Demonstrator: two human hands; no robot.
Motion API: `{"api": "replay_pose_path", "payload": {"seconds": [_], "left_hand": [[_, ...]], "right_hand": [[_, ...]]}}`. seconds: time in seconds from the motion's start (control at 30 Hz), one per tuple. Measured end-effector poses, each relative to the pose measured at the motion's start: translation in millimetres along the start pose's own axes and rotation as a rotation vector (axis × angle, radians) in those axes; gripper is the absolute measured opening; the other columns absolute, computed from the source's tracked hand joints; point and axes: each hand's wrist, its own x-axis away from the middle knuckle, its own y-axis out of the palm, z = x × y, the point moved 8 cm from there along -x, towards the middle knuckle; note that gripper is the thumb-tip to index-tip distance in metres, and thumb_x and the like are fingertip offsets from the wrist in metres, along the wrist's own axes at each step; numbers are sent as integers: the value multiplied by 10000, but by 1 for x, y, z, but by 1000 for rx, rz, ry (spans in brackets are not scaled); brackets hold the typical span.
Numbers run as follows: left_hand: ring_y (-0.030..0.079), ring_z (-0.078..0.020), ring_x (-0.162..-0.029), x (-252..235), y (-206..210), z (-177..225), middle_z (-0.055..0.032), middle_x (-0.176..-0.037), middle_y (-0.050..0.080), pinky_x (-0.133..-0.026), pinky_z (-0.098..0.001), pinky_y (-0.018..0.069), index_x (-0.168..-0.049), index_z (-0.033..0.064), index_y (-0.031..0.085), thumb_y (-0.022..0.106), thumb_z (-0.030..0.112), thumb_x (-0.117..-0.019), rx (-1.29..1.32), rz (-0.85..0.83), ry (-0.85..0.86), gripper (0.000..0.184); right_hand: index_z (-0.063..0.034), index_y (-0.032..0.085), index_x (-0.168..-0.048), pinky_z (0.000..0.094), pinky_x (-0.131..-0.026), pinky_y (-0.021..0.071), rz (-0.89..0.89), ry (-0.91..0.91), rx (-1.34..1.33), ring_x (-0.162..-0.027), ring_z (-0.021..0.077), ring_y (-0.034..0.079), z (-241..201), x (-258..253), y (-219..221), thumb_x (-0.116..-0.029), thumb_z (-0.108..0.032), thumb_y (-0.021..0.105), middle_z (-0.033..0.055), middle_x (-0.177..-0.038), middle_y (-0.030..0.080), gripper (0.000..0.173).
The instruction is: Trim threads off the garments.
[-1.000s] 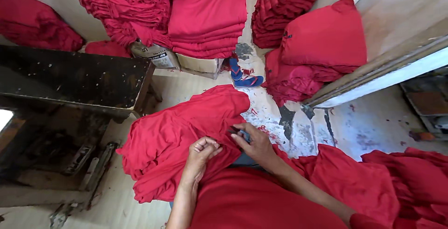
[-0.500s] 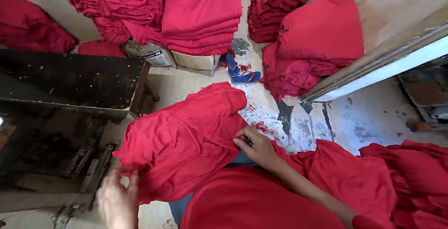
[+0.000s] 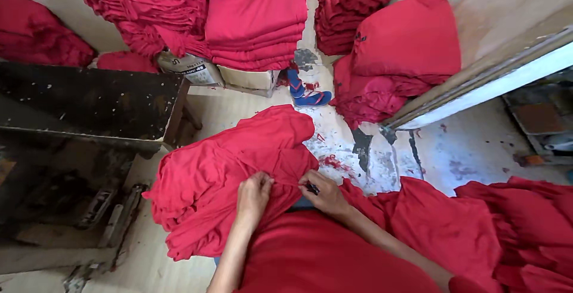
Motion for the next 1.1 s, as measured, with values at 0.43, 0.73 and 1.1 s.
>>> {"api": "replay_pose_path", "payload": {"seconds": [0.43,0.73,1.1], "left_hand": [[707,-99,-731,29,-16,-17,-43,-843,715,-708,-278,617,-1018,-35,672,617,57,-982,503,69,24,112],[705,-99,-751,28,-16,-17,-26,-851,718,-723,-283,617,-1025,-23,687,633,44,-973,607,142,110,101],[674,-79,-778,28,-12,-15,-38,-926,710,-740,-258,585,-992,18,734,680,95,-948,472,131,170,104]], "right_hand": [[9,611,-1256,460,-782,592,-91,52,81,-959,261,725,-24,-18,-3,-1048,-426,509,149,-1078,725,493],[-13,659,-1159,436,-750,590,-155,-115,154,-867,277,707,-47,-33,20,-1018,-240,590,145,-983,703,276],[13,636,-1190,413,-713,585,-142,-29,118,-811,263,696,-48,-42,28,-1017,-223,591,146,-952,695,296]]}}
